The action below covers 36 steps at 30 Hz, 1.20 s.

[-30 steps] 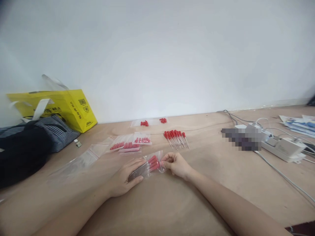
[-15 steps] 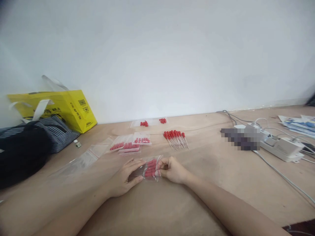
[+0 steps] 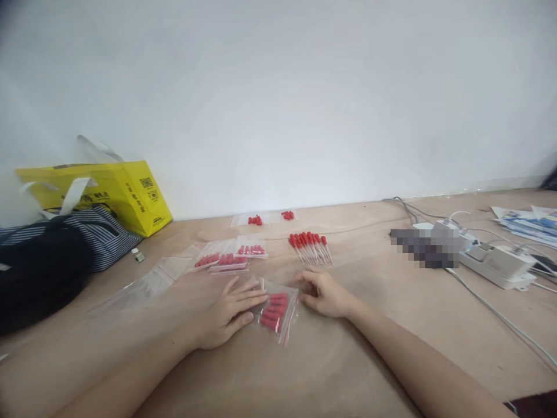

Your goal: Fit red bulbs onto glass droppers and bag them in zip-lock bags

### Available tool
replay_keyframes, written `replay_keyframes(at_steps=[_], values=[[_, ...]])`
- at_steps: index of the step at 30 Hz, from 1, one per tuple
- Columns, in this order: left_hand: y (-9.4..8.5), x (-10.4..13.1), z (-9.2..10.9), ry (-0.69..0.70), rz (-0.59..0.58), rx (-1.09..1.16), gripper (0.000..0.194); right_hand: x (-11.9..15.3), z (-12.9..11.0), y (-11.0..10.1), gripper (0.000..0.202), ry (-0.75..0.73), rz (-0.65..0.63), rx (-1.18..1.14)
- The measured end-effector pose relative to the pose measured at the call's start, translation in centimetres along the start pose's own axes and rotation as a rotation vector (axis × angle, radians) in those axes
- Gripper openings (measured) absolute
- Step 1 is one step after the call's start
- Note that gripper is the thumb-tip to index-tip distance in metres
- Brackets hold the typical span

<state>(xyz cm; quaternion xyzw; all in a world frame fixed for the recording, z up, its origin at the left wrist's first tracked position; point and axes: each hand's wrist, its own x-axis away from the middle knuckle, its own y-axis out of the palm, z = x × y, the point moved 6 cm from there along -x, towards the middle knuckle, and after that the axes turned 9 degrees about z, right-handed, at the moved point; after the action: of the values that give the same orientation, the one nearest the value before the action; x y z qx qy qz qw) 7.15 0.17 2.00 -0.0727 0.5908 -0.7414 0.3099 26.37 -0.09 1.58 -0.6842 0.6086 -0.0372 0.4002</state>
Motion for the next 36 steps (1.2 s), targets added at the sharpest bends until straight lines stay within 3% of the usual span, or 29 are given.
replay_keyframes(at_steps=[3, 7, 9, 13, 15, 17, 20, 29, 33, 36], values=[[0.3, -1.2, 0.0, 0.078, 0.050, -0.070, 0.037, 0.6, -0.9, 0.1, 0.025, -0.117, -0.097, 0.058], [-0.9, -2.0, -1.4, -0.035, 0.388, -0.169, 0.030, 1.1, -1.6, 0.4, 0.024, -0.251, -0.022, 0.309], [-1.4, -1.5, -1.2, -0.044, 0.484, -0.122, 0.024, 1.3, -2.0, 0.8, 0.023, -0.331, 0.023, 0.461], [-1.4, 0.3, 1.6, 0.196, 0.448, -0.030, 0.028, 1.7, -2.8, 1.7, 0.023, -0.499, 0.102, 0.642], [-1.3, 1.1, 2.9, 0.313, 0.442, -0.061, 0.033, 1.8, -3.1, 2.0, 0.024, -0.566, 0.130, 0.676], [-1.2, 1.4, 3.4, 0.358, 0.457, -0.127, 0.025, 1.8, -3.3, 2.1, 0.024, -0.615, 0.145, 0.690], [-1.0, 1.1, 3.0, 0.347, 0.470, -0.192, 0.015, 1.9, -3.5, 2.1, 0.025, -0.666, 0.149, 0.697], [-1.0, 0.5, 1.8, 0.255, 0.445, -0.091, 0.021, 2.3, -4.1, 2.5, 0.021, -0.818, 0.133, 0.723], [-0.9, 0.4, 1.6, 0.247, 0.472, -0.153, 0.027, 1.8, -3.3, 2.1, 0.023, -0.706, 0.216, 0.701], [-0.8, 0.2, 1.8, 0.302, 0.518, -0.264, 0.019, 1.2, -2.9, 1.7, 0.023, -0.587, 0.267, 0.649]])
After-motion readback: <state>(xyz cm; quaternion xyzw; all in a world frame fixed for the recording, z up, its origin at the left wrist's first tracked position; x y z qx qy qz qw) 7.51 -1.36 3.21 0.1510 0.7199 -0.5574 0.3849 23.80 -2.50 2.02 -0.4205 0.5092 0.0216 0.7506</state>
